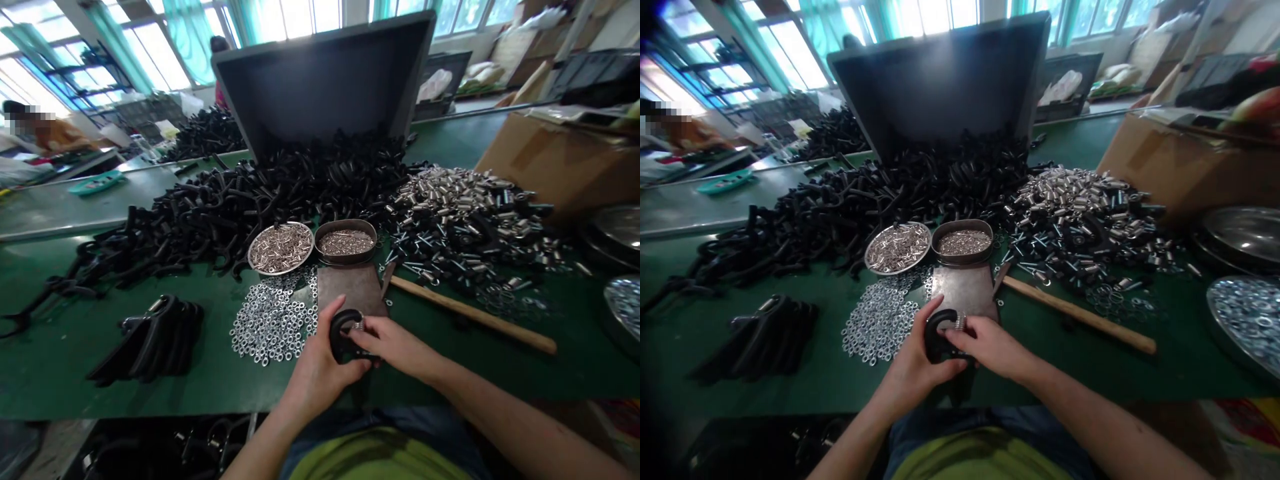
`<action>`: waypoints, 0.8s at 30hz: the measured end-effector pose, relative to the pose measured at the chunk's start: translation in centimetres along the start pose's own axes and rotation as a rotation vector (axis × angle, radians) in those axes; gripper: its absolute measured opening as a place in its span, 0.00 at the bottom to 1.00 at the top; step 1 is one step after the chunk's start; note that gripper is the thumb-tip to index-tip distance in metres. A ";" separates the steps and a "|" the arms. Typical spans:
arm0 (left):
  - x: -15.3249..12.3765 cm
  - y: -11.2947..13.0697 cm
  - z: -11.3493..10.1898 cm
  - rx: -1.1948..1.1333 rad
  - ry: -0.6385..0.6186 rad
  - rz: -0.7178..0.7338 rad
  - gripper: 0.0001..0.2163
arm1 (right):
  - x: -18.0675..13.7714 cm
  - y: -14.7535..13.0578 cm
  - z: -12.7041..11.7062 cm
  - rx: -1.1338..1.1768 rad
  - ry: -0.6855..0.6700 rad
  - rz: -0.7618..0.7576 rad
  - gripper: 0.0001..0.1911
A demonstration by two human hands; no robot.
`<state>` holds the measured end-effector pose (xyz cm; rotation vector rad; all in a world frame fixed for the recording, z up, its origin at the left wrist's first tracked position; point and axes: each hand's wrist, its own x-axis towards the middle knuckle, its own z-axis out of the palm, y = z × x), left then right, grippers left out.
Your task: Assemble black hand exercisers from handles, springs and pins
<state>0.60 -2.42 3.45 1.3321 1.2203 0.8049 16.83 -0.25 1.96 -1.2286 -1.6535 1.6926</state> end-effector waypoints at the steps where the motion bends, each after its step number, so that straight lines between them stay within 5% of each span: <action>1: 0.0 -0.1 0.2 -0.007 0.024 0.000 0.40 | 0.2 -0.3 0.2 -0.036 0.047 -0.031 0.19; 5: 0.0 -1.2 0.9 -0.065 0.179 0.019 0.37 | 0.3 -1.3 0.9 -0.438 0.278 -0.079 0.13; 15: 0.6 -3.2 0.5 0.124 0.145 0.227 0.33 | 0.2 -2.7 0.7 -0.865 0.186 -0.028 0.19; 24: 5.8 -3.2 0.3 0.155 0.002 0.112 0.33 | 4.0 -2.9 -3.5 -1.153 -0.014 0.029 0.23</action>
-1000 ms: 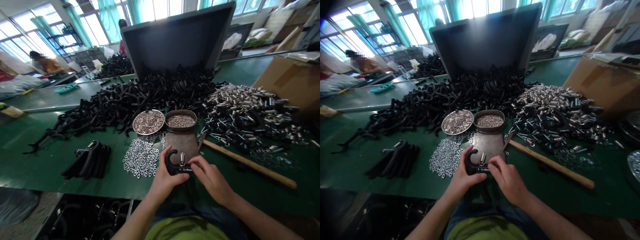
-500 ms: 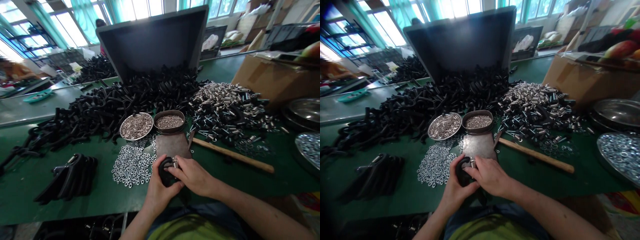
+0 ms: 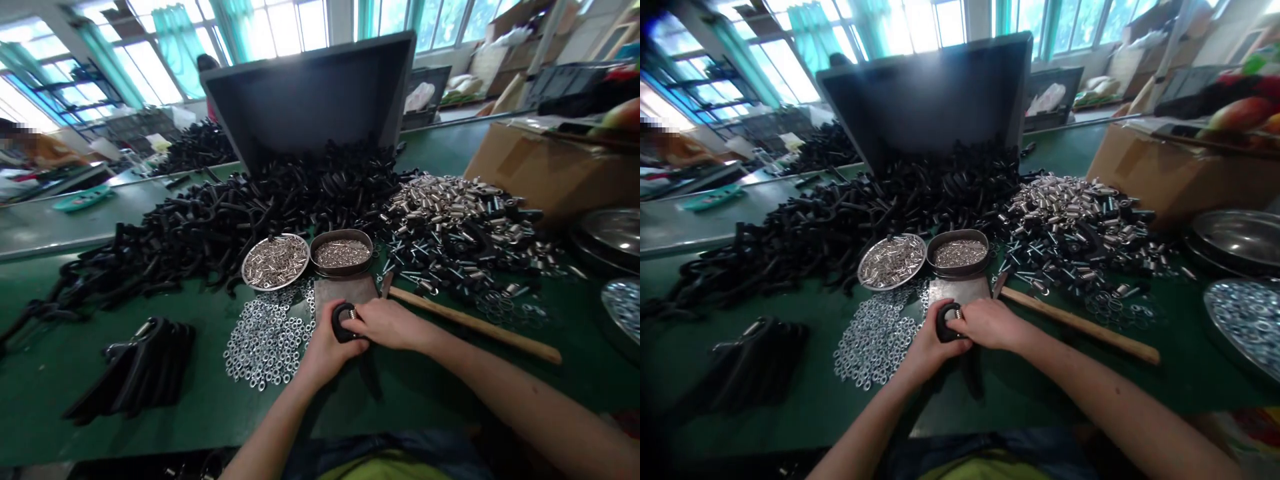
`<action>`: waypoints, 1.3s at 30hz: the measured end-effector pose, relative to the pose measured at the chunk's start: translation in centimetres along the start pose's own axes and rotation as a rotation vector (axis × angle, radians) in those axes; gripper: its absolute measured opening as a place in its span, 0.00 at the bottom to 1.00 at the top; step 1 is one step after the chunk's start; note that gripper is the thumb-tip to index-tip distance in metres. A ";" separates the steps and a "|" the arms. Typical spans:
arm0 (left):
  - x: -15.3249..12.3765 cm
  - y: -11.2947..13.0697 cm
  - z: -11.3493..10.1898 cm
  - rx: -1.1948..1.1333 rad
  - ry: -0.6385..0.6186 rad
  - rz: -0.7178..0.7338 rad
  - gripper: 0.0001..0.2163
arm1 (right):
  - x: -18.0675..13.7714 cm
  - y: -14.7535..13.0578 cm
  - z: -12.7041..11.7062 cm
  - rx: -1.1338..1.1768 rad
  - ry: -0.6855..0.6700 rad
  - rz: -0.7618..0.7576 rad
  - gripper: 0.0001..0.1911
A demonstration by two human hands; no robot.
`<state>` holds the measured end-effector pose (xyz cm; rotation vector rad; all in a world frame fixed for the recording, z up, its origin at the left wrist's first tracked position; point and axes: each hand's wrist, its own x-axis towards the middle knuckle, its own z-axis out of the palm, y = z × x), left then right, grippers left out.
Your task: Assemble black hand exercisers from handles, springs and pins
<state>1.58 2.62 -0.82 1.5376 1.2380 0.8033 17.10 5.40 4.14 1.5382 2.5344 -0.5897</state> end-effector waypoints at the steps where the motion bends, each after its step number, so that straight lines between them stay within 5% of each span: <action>1: 1.0 -0.1 -0.7 0.082 0.033 0.039 0.30 | 0.8 0.4 -0.6 -0.039 0.005 -0.006 0.24; 5: 5.0 -0.1 -5.9 0.529 0.305 0.199 0.15 | 4.7 0.8 -2.8 -0.086 0.154 -0.017 0.17; 10: 8.4 -0.5 -12.0 1.035 0.432 0.020 0.08 | 11.1 -1.5 -3.8 -0.083 0.325 -0.089 0.12; 18: 9.5 -1.4 -12.5 1.087 0.409 -0.017 0.08 | 16.7 -3.9 -3.2 -0.022 0.409 -0.053 0.13; 27: 9.8 -1.1 -12.8 1.048 0.364 0.004 0.04 | 16.6 -3.5 -3.1 0.322 0.555 -0.084 0.12; 34: 9.0 0.3 -12.6 0.875 0.501 0.017 0.07 | 10.0 -0.8 -2.6 0.486 0.455 -0.142 0.11; 39: 5.6 0.3 -10.7 0.128 0.453 0.040 0.07 | 5.5 1.4 -0.4 0.432 0.352 -0.165 0.08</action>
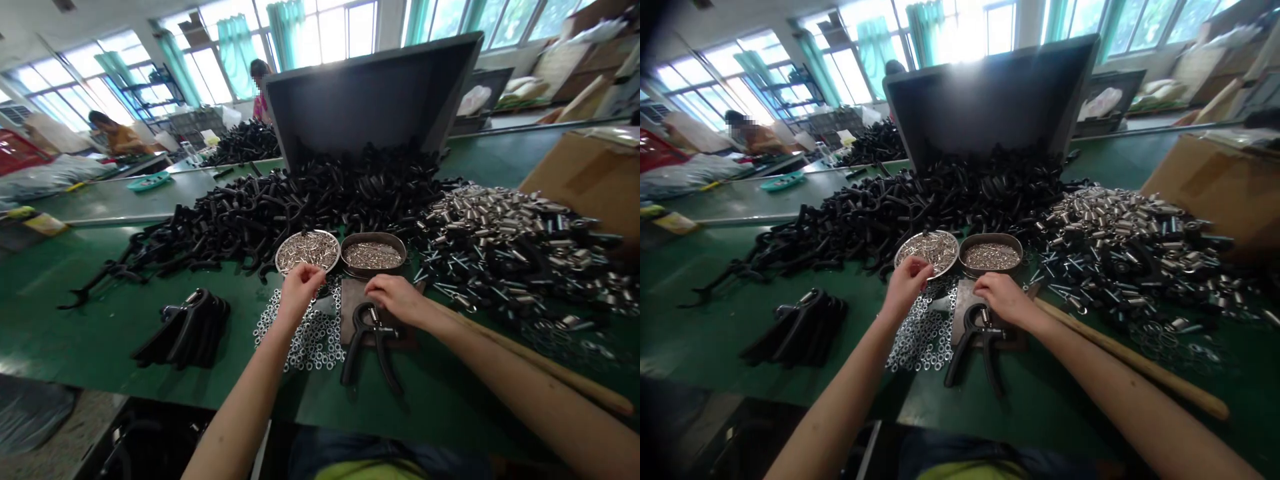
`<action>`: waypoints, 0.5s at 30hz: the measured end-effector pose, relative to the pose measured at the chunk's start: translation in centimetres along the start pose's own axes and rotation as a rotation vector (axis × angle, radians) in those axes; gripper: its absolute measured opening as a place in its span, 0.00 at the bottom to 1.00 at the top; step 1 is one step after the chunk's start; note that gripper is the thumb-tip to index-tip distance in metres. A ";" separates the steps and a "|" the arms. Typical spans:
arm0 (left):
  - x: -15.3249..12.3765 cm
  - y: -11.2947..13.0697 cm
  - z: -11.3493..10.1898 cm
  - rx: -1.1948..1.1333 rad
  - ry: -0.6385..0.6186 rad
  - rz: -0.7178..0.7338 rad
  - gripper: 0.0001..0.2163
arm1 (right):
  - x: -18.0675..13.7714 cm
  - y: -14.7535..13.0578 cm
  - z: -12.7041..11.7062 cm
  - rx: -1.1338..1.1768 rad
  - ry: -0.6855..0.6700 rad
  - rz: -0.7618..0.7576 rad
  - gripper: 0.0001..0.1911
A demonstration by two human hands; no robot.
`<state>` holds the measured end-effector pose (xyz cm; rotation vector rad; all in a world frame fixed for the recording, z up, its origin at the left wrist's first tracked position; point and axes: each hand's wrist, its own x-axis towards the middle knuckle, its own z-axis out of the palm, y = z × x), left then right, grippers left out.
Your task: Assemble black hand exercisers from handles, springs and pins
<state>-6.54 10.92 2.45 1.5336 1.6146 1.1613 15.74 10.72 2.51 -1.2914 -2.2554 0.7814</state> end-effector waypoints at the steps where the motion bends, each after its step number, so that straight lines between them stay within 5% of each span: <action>1: -1.1 0.0 0.2 -0.148 -0.036 -0.061 0.09 | -0.5 0.4 0.1 -0.016 -0.013 0.001 0.07; 8: -7.8 -0.6 1.6 -0.296 -0.277 -0.328 0.11 | -1.1 0.9 0.4 -0.195 -0.102 0.030 0.09; 15: -8.7 0.1 3.4 -0.158 -0.365 -0.202 0.06 | -0.2 -2.0 1.2 -0.457 -0.211 -0.010 0.09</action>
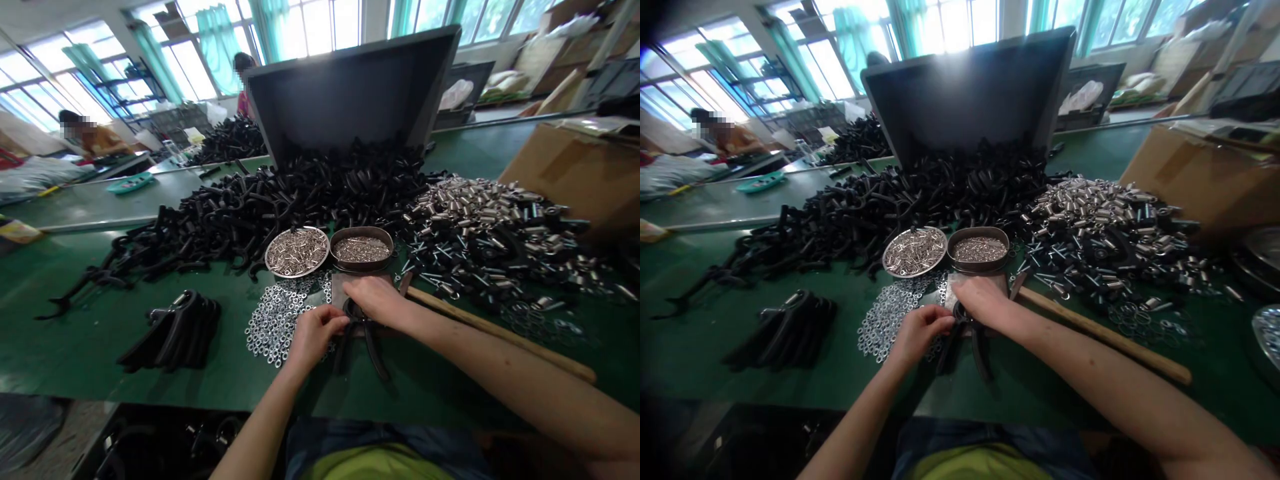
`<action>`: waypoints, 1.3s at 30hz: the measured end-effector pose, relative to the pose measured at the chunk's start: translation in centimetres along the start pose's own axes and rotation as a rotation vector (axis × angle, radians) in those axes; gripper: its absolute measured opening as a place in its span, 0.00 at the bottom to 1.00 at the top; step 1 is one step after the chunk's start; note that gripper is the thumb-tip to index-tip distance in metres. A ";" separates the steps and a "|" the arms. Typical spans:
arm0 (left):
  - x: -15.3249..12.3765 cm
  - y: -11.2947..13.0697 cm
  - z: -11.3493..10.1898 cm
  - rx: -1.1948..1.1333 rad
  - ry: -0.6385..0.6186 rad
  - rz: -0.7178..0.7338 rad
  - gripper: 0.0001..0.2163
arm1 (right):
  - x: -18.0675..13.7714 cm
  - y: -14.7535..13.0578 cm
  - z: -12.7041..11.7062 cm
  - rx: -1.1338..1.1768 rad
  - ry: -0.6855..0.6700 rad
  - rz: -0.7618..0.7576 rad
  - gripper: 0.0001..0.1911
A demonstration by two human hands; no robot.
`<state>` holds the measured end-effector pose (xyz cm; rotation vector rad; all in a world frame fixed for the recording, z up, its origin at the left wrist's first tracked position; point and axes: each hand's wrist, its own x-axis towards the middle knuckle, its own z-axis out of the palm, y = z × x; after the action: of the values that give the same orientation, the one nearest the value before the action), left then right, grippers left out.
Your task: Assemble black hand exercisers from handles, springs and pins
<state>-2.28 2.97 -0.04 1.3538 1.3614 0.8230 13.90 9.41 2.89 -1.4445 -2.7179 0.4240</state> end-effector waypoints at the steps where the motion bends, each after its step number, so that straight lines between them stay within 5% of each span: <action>1: 0.1 0.1 0.3 0.080 0.008 0.043 0.06 | -0.1 -0.1 -0.1 -0.024 -0.005 0.003 0.08; 8: 1.2 0.2 1.9 0.509 0.070 0.324 0.06 | -6.4 4.3 0.0 -0.181 0.149 0.165 0.09; 15: 1.0 -0.2 2.6 0.964 0.032 0.554 0.08 | -13.4 10.2 3.6 -0.383 0.255 0.368 0.07; 18: 0.7 -0.6 2.8 1.045 0.039 0.614 0.10 | -13.4 9.5 2.9 -0.324 0.307 0.370 0.12; 23: 0.0 -0.6 2.6 1.050 0.064 0.626 0.12 | -11.3 5.5 0.4 0.105 0.425 0.266 0.20; 25: -0.6 -0.2 2.5 1.077 0.055 0.609 0.12 | -10.6 4.3 0.5 0.161 0.380 0.204 0.22; 29: -2.3 0.3 2.4 1.144 0.050 0.466 0.16 | -10.9 3.9 2.2 0.043 0.258 0.208 0.22; 33: -3.0 -0.1 2.7 1.121 0.007 0.337 0.25 | -14.2 4.8 4.4 -0.169 0.368 0.306 0.22; 39: -2.8 -0.7 2.7 1.045 -0.002 0.375 0.23 | -17.7 5.5 5.5 -0.281 0.421 0.441 0.21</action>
<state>-0.32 -0.33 -0.87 2.4581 1.6285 0.2944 27.58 -3.38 -2.08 -1.9434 -2.1843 -0.2482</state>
